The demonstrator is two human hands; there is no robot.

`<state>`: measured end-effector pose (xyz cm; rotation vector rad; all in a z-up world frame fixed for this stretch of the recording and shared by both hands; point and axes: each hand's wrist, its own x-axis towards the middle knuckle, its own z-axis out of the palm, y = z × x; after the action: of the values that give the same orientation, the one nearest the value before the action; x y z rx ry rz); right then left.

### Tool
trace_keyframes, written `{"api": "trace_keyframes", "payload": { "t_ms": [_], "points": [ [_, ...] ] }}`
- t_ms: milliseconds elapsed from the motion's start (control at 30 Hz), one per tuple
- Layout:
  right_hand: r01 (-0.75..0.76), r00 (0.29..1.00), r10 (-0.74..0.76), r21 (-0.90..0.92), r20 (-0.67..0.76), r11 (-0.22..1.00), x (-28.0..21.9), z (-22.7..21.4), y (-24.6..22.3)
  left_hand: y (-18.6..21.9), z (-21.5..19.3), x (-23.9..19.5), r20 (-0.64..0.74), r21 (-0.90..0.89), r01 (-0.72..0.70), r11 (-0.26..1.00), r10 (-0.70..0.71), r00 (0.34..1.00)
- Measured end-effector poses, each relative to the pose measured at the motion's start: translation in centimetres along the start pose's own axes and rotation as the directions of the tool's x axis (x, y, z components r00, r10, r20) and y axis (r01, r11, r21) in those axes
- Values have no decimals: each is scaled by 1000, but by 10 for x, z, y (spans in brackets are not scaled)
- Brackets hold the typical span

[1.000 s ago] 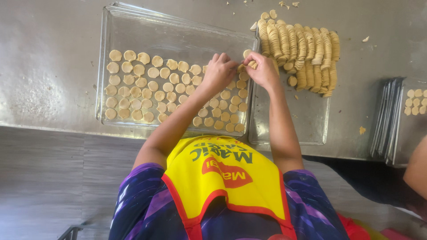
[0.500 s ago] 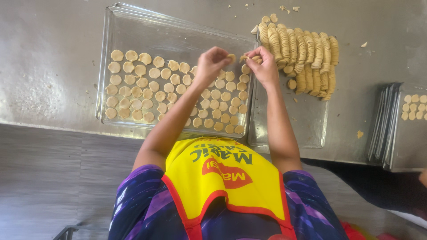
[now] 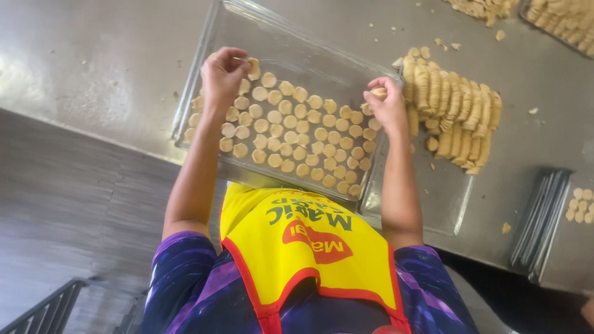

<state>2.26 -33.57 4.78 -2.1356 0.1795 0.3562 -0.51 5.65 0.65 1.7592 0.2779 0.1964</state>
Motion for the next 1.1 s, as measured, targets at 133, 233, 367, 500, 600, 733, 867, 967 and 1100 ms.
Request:
{"api": "trace_keyframes", "payload": {
  "t_ms": [133, 233, 367, 500, 600, 733, 867, 967, 1100],
  "points": [
    [-53, 978, 9, 206, 207, 977, 21, 41, -14, -15, -57, 26, -150, 18, -70, 997, 72, 986],
    [79, 933, -165, 263, 320, 961, 39, 86, -35, -29, -78, 53, -163, 49, -157, 986, 163, 973],
    [272, 949, -240, -146, 204, 951, 60, 159, -81, -38, -78, 74, 41, 95, -203, 974, 200, 979],
    [275, 910, -274, 42, 312, 961, 87, 217, -122, -39, -66, 81, 198, 161, -229, 960, 196, 961],
    [487, 860, -460, -85, 220, 869, 89, 243, -135, -45, -61, 85, 223, 343, -448, 825, 392, 892],
    [628, 769, -636, -251, 58, 737, 81, 257, -139, -57, -63, 89, 248, 434, -529, 730, 468, 849],
    [600, 791, -610, -263, 48, 756, 70, 261, -145, -63, -64, 91, 257, 437, -557, 706, 496, 830],
    [606, 788, -614, -241, 51, 758, 62, 259, -151, -59, -63, 91, 279, 321, -618, 718, 551, 786],
    [514, 858, -512, -67, 47, 855, 59, 252, -145, -54, -58, 88, 319, 308, -633, 710, 550, 772]
  ]
}}
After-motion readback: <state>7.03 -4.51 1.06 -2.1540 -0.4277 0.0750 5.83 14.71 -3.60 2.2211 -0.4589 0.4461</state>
